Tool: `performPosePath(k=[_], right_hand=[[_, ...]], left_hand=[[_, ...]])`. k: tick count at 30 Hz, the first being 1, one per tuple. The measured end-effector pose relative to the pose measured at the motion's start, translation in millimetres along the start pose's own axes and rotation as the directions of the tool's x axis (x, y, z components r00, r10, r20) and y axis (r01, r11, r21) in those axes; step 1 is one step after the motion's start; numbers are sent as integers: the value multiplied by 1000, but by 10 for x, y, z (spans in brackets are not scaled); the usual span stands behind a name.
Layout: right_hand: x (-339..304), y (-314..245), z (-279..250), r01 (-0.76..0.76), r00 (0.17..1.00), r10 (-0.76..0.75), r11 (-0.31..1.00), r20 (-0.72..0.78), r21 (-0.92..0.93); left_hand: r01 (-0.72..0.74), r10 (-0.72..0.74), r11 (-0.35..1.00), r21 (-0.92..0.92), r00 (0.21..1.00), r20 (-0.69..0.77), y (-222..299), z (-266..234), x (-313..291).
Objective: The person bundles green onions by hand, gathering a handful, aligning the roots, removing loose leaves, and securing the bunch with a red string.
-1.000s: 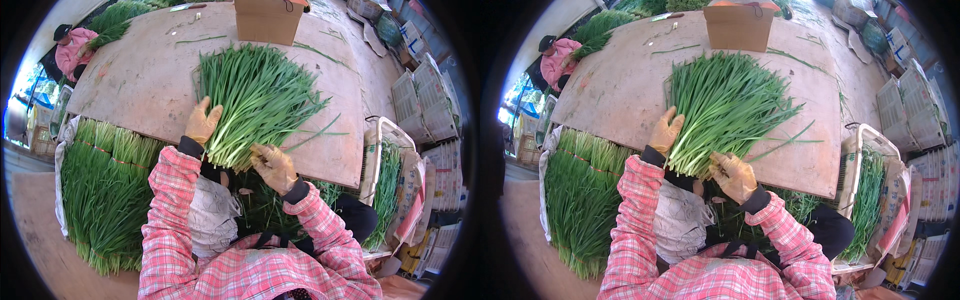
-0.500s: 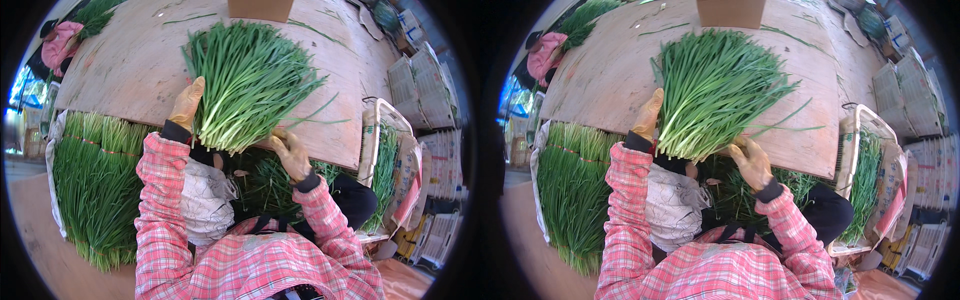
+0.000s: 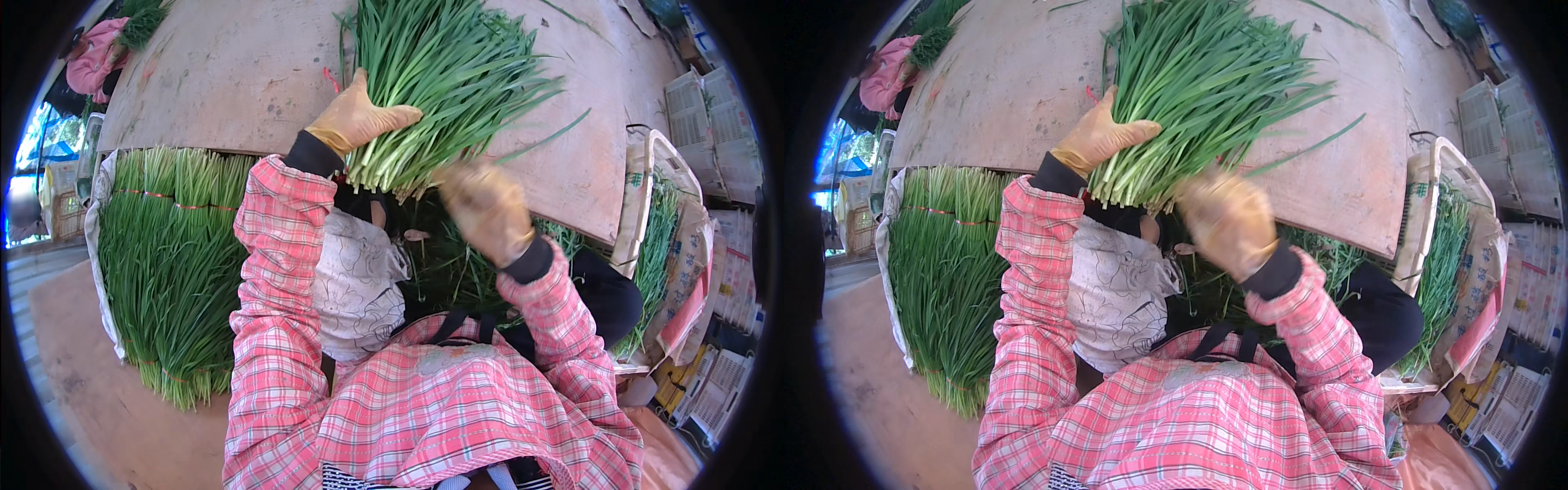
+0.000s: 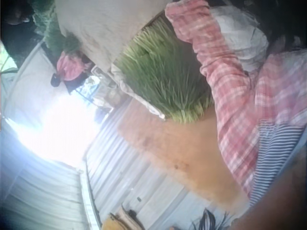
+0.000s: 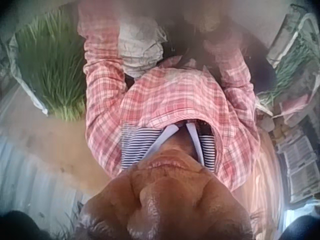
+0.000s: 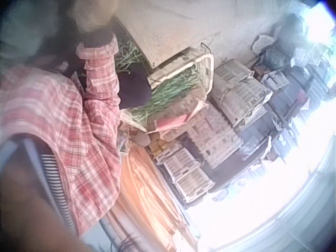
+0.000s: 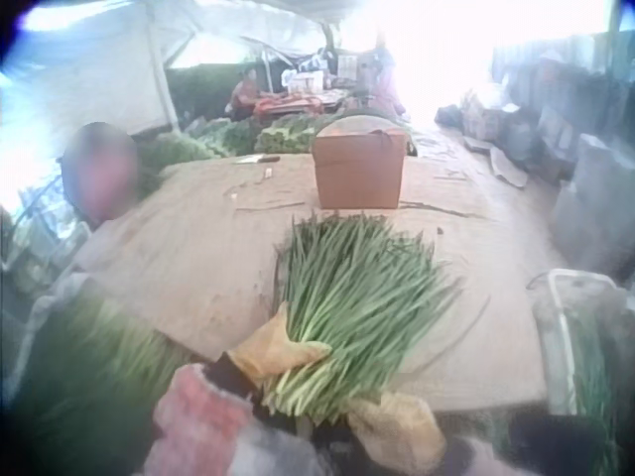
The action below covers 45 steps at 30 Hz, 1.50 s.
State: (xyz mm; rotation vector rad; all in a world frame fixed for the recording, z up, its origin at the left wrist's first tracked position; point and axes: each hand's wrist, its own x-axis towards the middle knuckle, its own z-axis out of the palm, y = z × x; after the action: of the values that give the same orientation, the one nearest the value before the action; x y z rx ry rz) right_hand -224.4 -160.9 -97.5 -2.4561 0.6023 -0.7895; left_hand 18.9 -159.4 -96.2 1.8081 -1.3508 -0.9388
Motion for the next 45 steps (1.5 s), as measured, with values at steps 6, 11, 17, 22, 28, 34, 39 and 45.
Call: performPosePath(k=[6,11,17,22,28,34,39,45], right_hand=[[99,-518,985,-3,960,-68,967,270,255],[-42,-505,899,23,967,-87,966,241,256],[-668,11,108,-718,600,669,209,439,664],[-435,314,137,-517,512,710,-195,484,834],[-6,375,426,-582,741,641,465,200,667],[418,357,249,-456,881,439,887,173,71],[193,652,-77,-368,929,344,886,134,281],[-56,831,-204,-465,885,460,878,-66,-113]], left_hand=[[-75,75,997,8,995,-64,-100,81,56],[-110,108,994,-25,992,-69,-135,65,6],[1,-9,995,-95,996,-91,-180,47,7],[25,-52,976,-218,992,-118,-142,-25,-44],[-95,88,992,-86,993,-76,-110,34,-82],[25,42,913,407,987,-155,121,389,-184],[-47,137,916,398,970,-201,2,445,-164],[-21,93,926,377,980,-175,-29,408,-126]])
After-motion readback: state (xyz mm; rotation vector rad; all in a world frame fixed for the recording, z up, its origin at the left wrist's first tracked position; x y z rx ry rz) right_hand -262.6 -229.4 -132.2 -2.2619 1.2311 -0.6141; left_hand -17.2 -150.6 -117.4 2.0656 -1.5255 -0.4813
